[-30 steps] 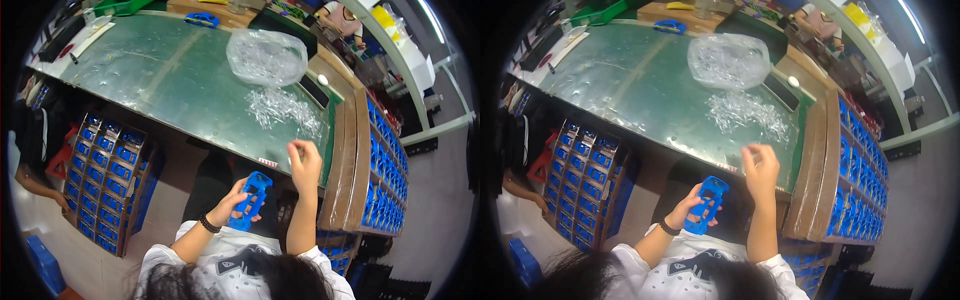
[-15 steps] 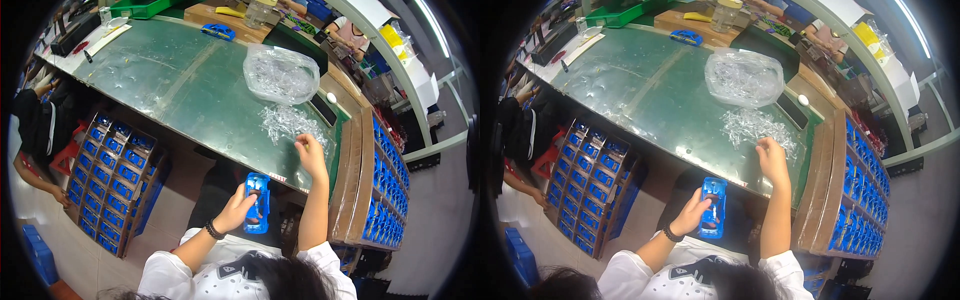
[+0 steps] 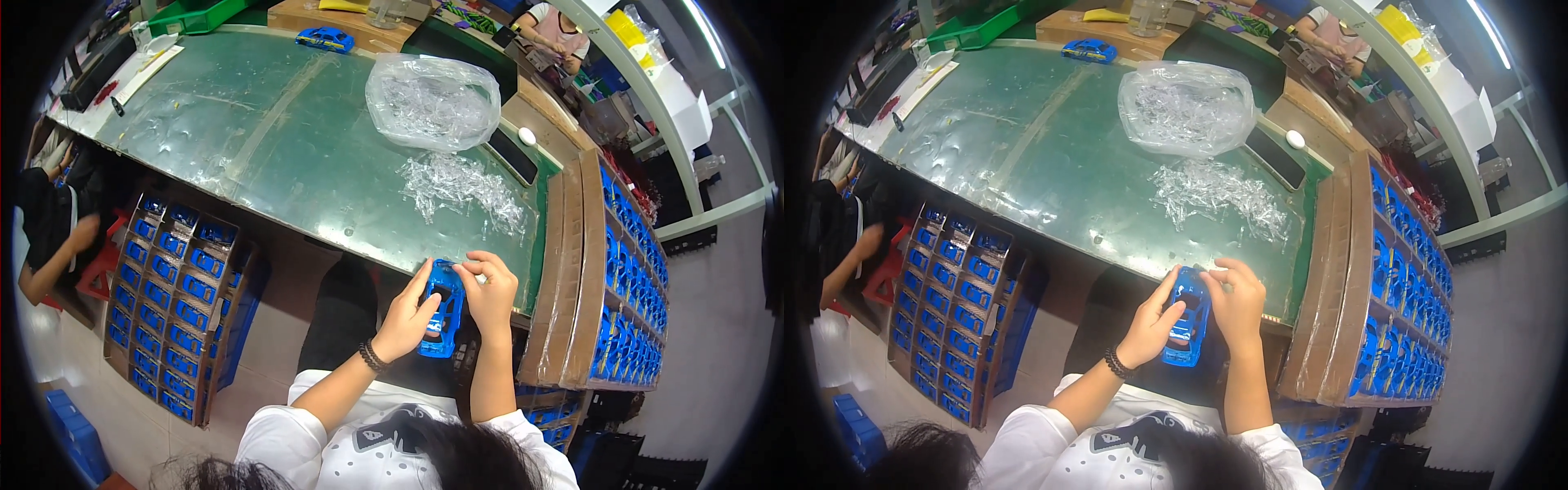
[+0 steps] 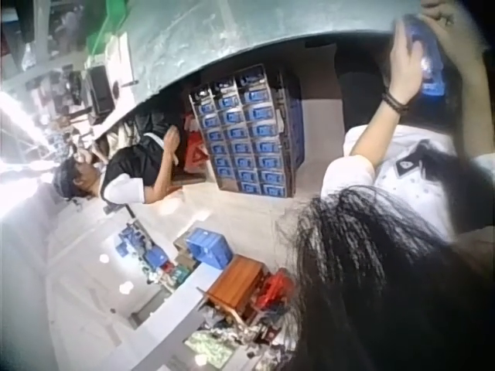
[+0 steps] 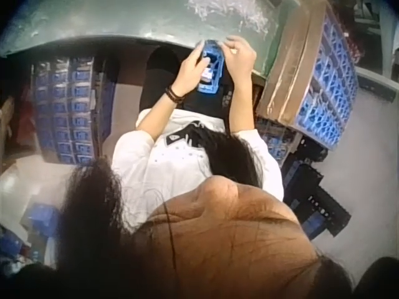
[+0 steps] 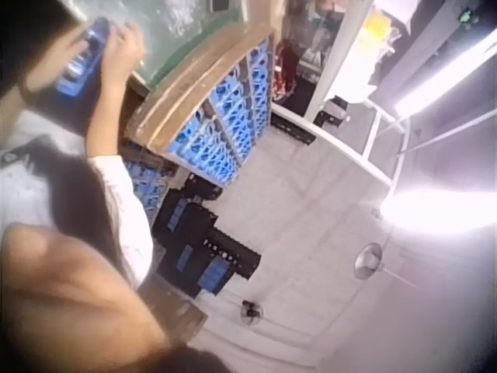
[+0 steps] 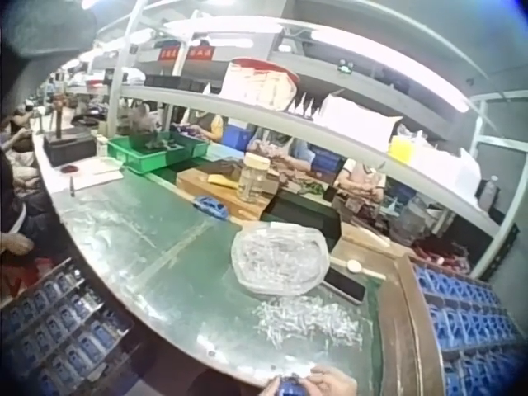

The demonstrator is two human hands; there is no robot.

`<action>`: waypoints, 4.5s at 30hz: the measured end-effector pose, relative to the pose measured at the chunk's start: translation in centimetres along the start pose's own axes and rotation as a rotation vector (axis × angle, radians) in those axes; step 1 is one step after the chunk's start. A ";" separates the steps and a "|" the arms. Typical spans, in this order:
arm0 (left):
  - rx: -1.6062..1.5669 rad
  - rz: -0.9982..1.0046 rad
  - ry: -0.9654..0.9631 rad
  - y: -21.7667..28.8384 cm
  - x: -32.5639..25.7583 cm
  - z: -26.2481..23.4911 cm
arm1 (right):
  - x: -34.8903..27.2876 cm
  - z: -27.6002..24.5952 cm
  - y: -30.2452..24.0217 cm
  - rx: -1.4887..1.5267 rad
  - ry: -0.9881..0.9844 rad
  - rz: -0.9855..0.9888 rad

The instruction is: The person assembles small plastic components into blue toy car bodies using a hand tool at a factory workbench.

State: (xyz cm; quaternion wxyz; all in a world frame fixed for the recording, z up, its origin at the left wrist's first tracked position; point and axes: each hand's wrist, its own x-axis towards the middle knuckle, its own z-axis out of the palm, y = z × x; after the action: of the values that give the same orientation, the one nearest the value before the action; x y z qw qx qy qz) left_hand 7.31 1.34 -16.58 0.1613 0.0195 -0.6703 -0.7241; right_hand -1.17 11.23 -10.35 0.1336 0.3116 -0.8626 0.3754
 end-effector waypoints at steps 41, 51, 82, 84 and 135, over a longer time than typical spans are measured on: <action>0.654 0.939 -0.480 1.0 -2.3 1.1 | -9.0 -8.7 -0.4 1.043 -0.321 0.674; 0.213 0.816 -1.111 0.5 -7.1 13.6 | -26.7 -22.0 -0.8 -0.179 -0.279 0.923; -0.030 0.352 -0.881 1.5 -5.3 10.9 | -25.2 -26.1 -1.6 -0.248 0.024 1.047; -0.047 0.274 -0.977 2.7 -4.1 9.8 | -21.2 -22.4 -2.0 0.086 -0.268 0.733; -0.146 -0.037 -0.034 0.1 -2.6 -0.3 | 4.7 -3.0 6.1 0.042 -0.138 0.400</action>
State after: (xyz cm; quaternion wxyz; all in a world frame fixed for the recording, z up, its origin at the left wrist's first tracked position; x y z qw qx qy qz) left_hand 9.82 1.75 -16.94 0.1376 0.0079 -0.6179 -0.7741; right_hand -8.65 14.57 -9.54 -0.0094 0.1618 -0.9064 0.3902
